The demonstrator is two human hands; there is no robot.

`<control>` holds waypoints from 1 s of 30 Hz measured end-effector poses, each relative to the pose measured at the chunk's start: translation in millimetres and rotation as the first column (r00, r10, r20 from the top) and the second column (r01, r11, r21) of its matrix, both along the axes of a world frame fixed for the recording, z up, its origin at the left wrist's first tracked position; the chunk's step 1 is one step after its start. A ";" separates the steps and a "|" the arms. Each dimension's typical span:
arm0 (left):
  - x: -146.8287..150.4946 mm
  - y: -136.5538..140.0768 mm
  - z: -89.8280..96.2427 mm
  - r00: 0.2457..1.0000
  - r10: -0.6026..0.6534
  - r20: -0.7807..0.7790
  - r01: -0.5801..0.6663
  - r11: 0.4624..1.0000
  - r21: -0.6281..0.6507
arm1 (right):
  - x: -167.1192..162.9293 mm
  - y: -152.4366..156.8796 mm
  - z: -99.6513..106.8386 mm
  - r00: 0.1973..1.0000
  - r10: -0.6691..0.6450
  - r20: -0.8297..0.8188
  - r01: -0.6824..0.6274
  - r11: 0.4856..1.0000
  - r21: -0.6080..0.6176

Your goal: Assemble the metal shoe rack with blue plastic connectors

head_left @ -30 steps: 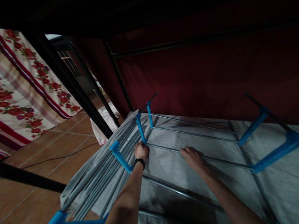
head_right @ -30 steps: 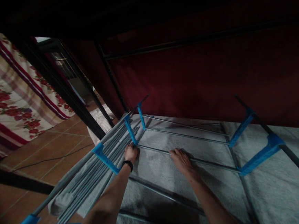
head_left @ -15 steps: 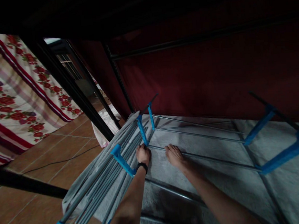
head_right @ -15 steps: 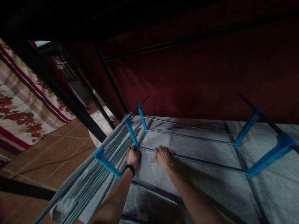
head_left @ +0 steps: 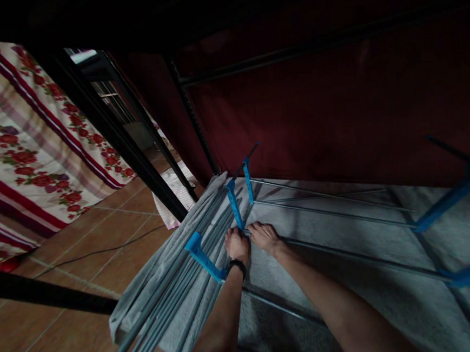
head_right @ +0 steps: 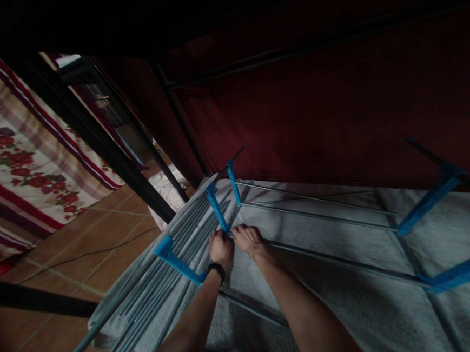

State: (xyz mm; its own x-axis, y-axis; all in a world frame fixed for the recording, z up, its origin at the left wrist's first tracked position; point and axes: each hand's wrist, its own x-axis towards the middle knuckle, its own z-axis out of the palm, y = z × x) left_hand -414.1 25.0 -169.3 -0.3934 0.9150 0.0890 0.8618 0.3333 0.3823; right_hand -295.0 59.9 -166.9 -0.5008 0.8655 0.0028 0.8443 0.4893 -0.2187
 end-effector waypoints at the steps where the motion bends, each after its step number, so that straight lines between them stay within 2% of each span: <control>1: 0.3 0.5 -0.4 1.000 -0.001 0.002 0.001 1.000 0.000 | -0.9 1.2 0.0 1.000 0.010 0.000 -0.010 1.000 0.004; 7: -0.1 3.6 -3.8 1.000 0.023 0.004 -0.023 1.000 -0.009 | -3.9 5.7 -0.7 0.997 0.070 -0.044 -0.070 0.998 0.012; 15: 0.3 2.1 1.0 0.999 0.005 0.034 -0.005 1.000 -0.008 | 1.0 5.2 -2.7 0.990 0.136 -0.034 -0.136 0.991 0.005; 30: -0.5 5.0 -1.9 0.998 0.032 0.056 -0.031 0.999 -0.019 | 3.0 3.8 8.1 0.994 0.023 -0.104 -0.034 0.994 -0.104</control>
State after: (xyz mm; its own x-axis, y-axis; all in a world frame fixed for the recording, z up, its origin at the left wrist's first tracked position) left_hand -414.6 30.0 -171.2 -0.4265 0.9031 0.0496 0.8277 0.3676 0.4240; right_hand -292.0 63.7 -158.8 -0.5273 0.8490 -0.0350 0.8007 0.4827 -0.3547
